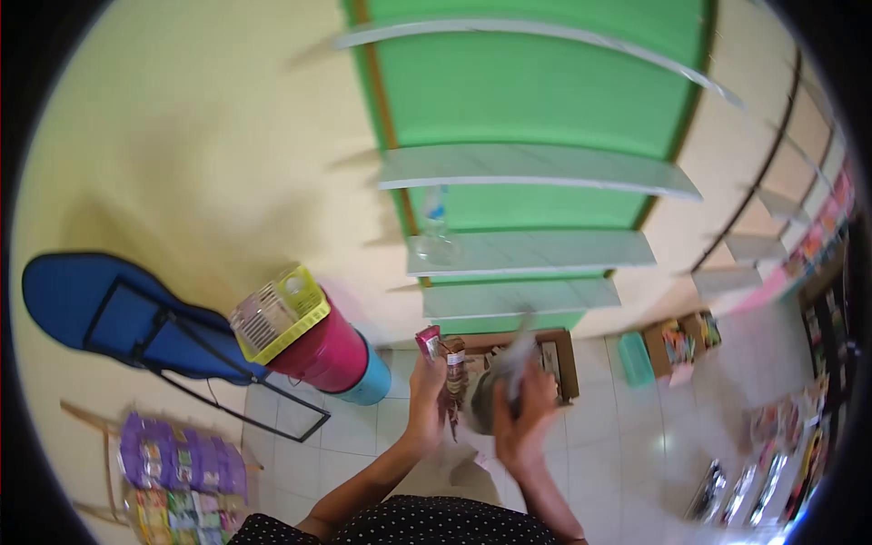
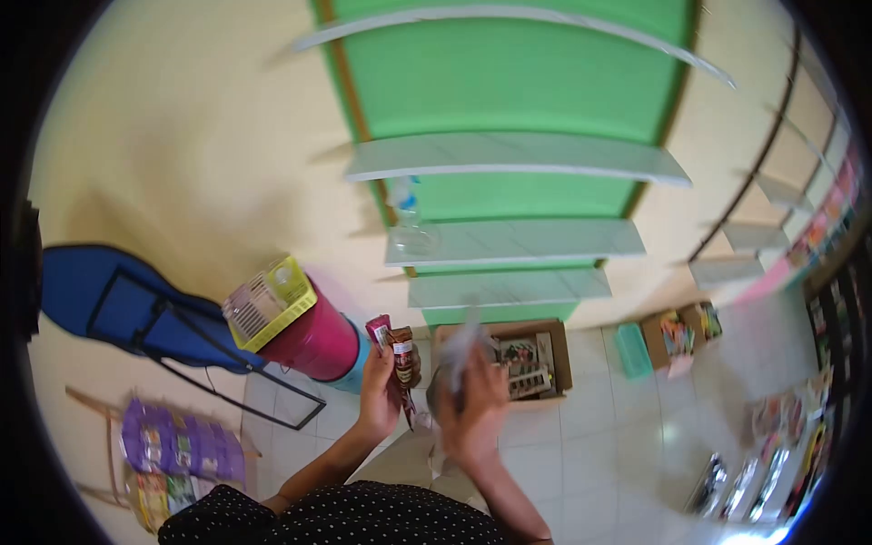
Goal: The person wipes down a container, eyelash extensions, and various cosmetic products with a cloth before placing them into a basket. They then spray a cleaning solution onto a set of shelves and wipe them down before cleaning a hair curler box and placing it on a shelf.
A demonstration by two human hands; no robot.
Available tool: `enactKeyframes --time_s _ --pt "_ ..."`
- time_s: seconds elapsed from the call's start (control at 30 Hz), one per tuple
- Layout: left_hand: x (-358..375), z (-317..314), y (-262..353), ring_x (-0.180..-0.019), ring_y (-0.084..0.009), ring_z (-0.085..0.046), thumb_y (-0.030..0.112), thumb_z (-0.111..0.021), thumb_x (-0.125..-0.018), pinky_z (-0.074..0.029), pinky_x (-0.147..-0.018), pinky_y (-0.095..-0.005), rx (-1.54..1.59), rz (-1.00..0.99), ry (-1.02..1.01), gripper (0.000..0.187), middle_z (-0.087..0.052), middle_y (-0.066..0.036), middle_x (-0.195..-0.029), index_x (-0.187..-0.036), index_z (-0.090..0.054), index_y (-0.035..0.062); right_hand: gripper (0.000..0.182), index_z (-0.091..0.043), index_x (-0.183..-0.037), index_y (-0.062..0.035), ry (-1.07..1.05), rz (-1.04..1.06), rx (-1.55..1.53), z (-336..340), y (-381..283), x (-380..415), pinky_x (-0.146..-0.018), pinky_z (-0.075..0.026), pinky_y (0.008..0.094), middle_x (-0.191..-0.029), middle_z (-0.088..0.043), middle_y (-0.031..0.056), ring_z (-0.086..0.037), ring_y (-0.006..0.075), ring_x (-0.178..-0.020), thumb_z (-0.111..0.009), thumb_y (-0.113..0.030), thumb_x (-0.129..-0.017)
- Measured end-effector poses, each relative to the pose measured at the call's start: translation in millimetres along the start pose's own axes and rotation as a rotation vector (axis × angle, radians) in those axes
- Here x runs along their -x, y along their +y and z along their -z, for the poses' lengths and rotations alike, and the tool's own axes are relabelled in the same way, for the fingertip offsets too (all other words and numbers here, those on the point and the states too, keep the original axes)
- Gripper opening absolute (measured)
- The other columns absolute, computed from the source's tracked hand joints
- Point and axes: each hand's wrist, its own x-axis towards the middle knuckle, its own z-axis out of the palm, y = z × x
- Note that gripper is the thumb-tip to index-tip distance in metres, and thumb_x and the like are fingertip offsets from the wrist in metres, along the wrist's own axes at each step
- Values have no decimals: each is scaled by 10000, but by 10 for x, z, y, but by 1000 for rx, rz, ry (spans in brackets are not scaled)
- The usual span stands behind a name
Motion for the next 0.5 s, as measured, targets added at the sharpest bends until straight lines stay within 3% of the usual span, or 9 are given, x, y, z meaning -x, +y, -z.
enactKeyframes --time_s 0.07,0.1,0.2,0.27,0.33,0.37,0.47,0.5 --pt "41 -52 76 -943 -160 -498 274 -365 -911 -401 -830 -300 40 -39 145 342 -494 -87 -1037 -1166 -357 47 385 -492 -1093 56 -208 190 -5 -197 -280 42 -847 -328 419 -1201 -436 235 -455 365 -977 -477 -101 -742" --pt "49 1 108 -943 -160 -498 274 -365 -911 -401 -830 -300 53 -60 178 342 -494 -87 -1037 -1166 -357 47 459 -436 -1175 64 -294 71 -174 -380 -318 182 -906 -274 434 -1289 -358 218 -387 397 -1110 -444 -111 -750" --pt "16 211 240 -1099 -188 -434 280 -260 -927 -351 -930 -315 -59 -106 138 416 -415 -99 -1217 -1270 -270 45 463 -436 -1168 83 -247 291 -104 -646 -457 -21 -914 -246 476 -1292 -350 222 -306 457 -1152 -438 -178 -786" --pt "-53 311 341 -1106 -200 -435 267 -244 -927 -353 -935 -325 -155 -128 240 411 -415 -106 -1223 -1281 -268 58 464 -427 -1178 82 -293 356 -34 -777 -546 -93 -943 -205 493 -1304 -324 233 -270 441 -1193 -416 -174 -791" --pt "-132 399 488 -1001 -141 -453 300 -294 -930 -371 -864 -272 125 -125 305 364 -445 -63 -1101 -1214 -310 73 480 -400 -1200 81 -362 407 -333 -966 -585 -158 -965 -177 502 -1313 -303 238 -226 421 -1234 -425 -152 -781" --pt "-209 566 539 -988 -135 -454 343 -321 -922 -376 -850 -265 163 -125 246 383 -448 -54 -1081 -1204 -329 84 500 -373 -1209 98 -412 438 -351 -1047 -582 -143 -979 -152 518 -1323 -287 233 -212 409 -1247 -434 -144 -775" --pt "-269 716 657 -1021 -142 -433 368 -346 -912 -354 -876 -269 154 -139 326 413 -437 -55 -1104 -1211 -330 84 512 -364 -1200 120 -423 464 -421 -1304 -629 -161 -977 -162 527 -1318 -287 242 -224 418 -1240 -448 -139 -766" --pt "-290 750 691 -1057 -153 -406 366 -348 -911 -326 -906 -274 120 -151 395 461 -418 -67 -1146 -1260 -283 72 496 -350 -1202 134 -437 489 -440 -1391 -647 -233 -989 -178 495 -1312 -279 266 -237 419 -1233 -404 -172 -816"
